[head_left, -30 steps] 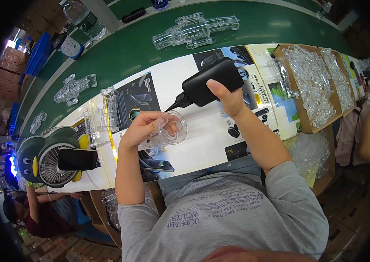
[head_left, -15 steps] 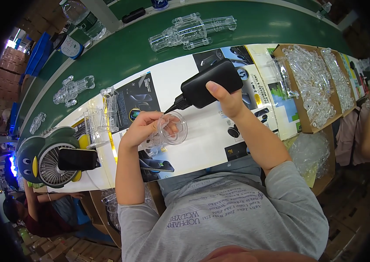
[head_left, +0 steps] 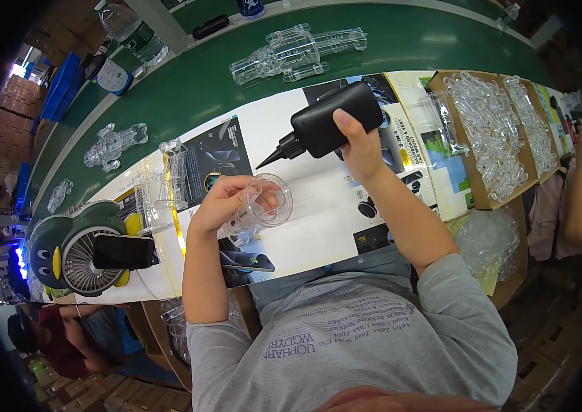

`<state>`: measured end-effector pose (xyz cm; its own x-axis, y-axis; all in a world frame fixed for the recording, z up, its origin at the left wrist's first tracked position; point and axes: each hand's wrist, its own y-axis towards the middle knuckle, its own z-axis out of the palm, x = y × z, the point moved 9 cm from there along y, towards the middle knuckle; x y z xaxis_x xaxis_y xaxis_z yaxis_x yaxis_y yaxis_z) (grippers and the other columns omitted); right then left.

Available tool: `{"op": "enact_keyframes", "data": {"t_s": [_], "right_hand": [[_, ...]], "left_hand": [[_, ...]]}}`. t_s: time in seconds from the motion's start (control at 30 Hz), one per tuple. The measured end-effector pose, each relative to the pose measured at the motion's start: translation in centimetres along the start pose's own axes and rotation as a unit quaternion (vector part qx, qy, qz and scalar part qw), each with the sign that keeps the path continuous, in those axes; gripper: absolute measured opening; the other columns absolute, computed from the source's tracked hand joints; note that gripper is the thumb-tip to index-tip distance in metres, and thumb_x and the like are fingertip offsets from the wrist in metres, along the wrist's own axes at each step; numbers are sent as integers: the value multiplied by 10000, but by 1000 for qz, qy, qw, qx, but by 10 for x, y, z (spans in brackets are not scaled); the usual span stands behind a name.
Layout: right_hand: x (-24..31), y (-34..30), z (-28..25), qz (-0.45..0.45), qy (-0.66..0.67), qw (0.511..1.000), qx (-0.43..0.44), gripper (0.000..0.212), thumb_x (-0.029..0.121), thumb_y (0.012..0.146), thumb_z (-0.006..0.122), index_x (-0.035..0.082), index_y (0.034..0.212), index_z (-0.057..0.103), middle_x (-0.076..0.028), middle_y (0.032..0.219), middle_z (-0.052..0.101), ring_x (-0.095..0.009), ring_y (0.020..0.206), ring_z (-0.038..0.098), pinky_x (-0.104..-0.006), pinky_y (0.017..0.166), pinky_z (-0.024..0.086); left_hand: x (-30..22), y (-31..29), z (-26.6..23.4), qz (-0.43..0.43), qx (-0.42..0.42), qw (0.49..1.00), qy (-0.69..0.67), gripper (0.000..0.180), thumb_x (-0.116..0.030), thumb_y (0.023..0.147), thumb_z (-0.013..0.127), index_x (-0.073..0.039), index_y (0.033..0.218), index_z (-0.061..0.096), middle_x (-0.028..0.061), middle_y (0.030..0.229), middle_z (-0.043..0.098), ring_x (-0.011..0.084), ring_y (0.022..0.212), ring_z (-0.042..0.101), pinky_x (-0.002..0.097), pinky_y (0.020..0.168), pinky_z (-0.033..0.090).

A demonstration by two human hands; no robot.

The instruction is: Assembling plastic components on a production line, applying liquid from a squeeze bottle.

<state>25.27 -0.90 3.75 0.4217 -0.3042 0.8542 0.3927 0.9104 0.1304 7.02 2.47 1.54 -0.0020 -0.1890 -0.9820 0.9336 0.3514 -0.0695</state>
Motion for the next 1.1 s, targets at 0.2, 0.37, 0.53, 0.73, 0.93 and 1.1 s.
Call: {"op": "enact_keyframes", "data": {"t_s": [0.2,0.37,0.53,0.73,0.93,1.1], "right_hand": [[-7,6,-3,61,30,997,-26,345,291,774,623,86,1021,497,-24,897,562,-107,792,577,-248,626,487],[-3,9,-4,21,-5,999,-34,295,295,796,609,91,982,506,-14,821,563,-80,666,540,-219,495,406],[1,19,-12,-16,-116,991,-59,277,269,804,623,79,985,535,-16,743,560,-65,575,510,-206,480,397],[5,24,10,-135,-257,956,31,404,120,794,636,71,1172,503,-53,977,562,-111,827,554,-221,730,457],[-23,16,32,-125,-458,868,144,546,-91,666,558,194,1131,567,-71,1202,453,-243,1065,503,-299,861,436],[-38,18,33,-118,-570,802,131,657,-164,636,445,202,1178,517,-74,1261,421,-301,1056,507,-346,874,441]], "left_hand": [[-3,-2,-20,48,-89,995,-7,398,-297,839,549,74,979,576,138,828,618,216,710,606,321,660,493],[-5,-6,-48,83,-217,970,-72,367,-223,854,501,67,1077,526,154,884,617,236,755,618,299,689,491],[-10,-21,-81,160,-330,919,-142,378,-190,877,451,63,1157,470,183,973,601,233,817,618,291,724,495],[-11,-22,-79,155,-336,915,-160,381,-193,889,439,67,1168,456,196,992,591,222,830,615,301,754,496],[-11,-21,-75,153,-318,922,-159,384,-213,890,453,57,1163,464,197,1000,590,239,849,612,318,788,485],[-10,-15,-69,169,-288,931,-151,400,-227,890,467,52,1177,449,197,1034,577,258,891,602,351,823,477]]}}
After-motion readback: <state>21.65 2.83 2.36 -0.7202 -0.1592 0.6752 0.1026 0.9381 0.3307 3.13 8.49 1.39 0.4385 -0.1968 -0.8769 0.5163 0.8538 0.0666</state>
